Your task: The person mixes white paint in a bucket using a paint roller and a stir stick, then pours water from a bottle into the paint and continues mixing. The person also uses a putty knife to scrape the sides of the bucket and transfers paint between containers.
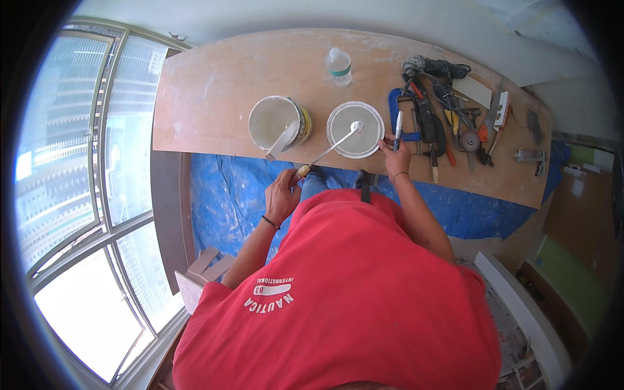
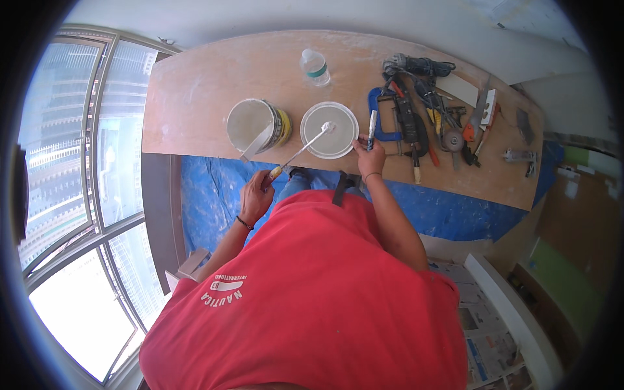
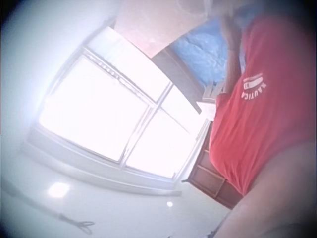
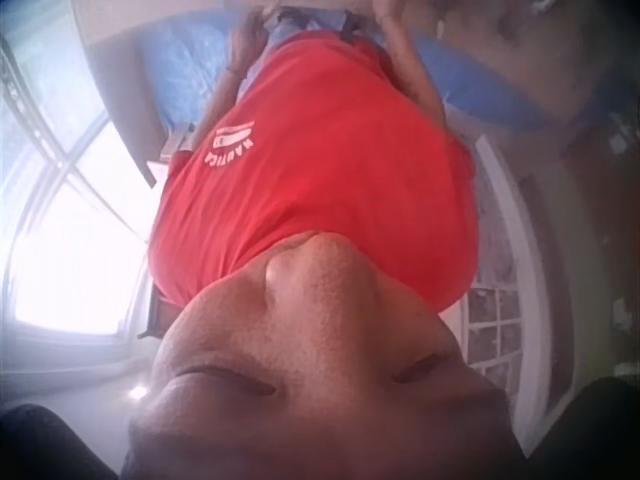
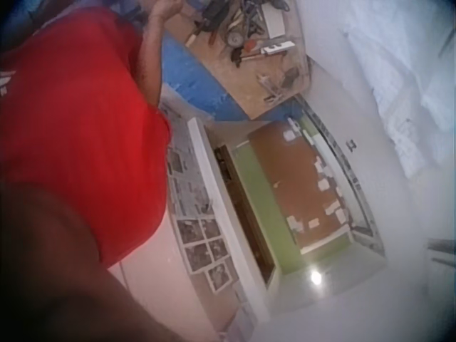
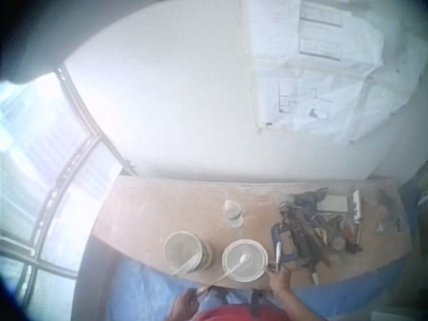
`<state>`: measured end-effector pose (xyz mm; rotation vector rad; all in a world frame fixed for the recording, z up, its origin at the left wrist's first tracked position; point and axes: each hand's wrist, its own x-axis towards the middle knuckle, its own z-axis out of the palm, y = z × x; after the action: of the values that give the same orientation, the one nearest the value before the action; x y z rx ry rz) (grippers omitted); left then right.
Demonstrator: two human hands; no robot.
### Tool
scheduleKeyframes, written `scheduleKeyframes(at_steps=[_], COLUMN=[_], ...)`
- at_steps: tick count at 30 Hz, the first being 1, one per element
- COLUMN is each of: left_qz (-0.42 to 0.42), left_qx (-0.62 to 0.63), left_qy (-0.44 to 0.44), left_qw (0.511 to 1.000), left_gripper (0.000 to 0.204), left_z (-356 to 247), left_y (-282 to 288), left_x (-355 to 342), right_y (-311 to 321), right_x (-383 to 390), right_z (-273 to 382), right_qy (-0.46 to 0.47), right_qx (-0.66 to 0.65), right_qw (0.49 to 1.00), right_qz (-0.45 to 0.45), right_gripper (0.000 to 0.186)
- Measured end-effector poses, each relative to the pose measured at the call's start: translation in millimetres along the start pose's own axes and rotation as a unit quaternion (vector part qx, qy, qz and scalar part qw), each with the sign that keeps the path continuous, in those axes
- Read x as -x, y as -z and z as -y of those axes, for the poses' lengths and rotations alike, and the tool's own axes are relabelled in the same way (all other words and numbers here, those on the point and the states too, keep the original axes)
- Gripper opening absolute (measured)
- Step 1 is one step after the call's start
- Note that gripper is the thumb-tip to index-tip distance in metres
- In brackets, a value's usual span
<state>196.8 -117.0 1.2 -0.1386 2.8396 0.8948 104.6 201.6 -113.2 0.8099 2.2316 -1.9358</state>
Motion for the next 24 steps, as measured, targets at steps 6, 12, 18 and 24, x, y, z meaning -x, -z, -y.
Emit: scheduleKeyframes(at_steps=[6,12,18,24], left_qz=[-0.047,-0.105,-0.193,-0.23], left_qx=[0.076,0.185,0.133,0.068], left_qy=[-0.038,-0.004,0.136,0.152], left_qw=[0.995,0.977,0.963,0.959], left_gripper=[0.025,0.027,0.035,0.041], left_z=[12,9,23,43], left_y=[2,21,76,104], left_x=[18,36,56,50], right_y=[-1,0,1,3], right_x=[-2,-3,-5,-4], right_z=[-3,-2,-5,-3], right_qy=[-0.004,0.002,-0.006,0.001], right_qx=[-0.019,0.004,-0.006,0.003], right_qw=[1.0,1.0,1.0,1.0], right_qz=[0.008,0.017,0.019,0.031], right_gripper=[0.027,0.028,0.03,0.03])
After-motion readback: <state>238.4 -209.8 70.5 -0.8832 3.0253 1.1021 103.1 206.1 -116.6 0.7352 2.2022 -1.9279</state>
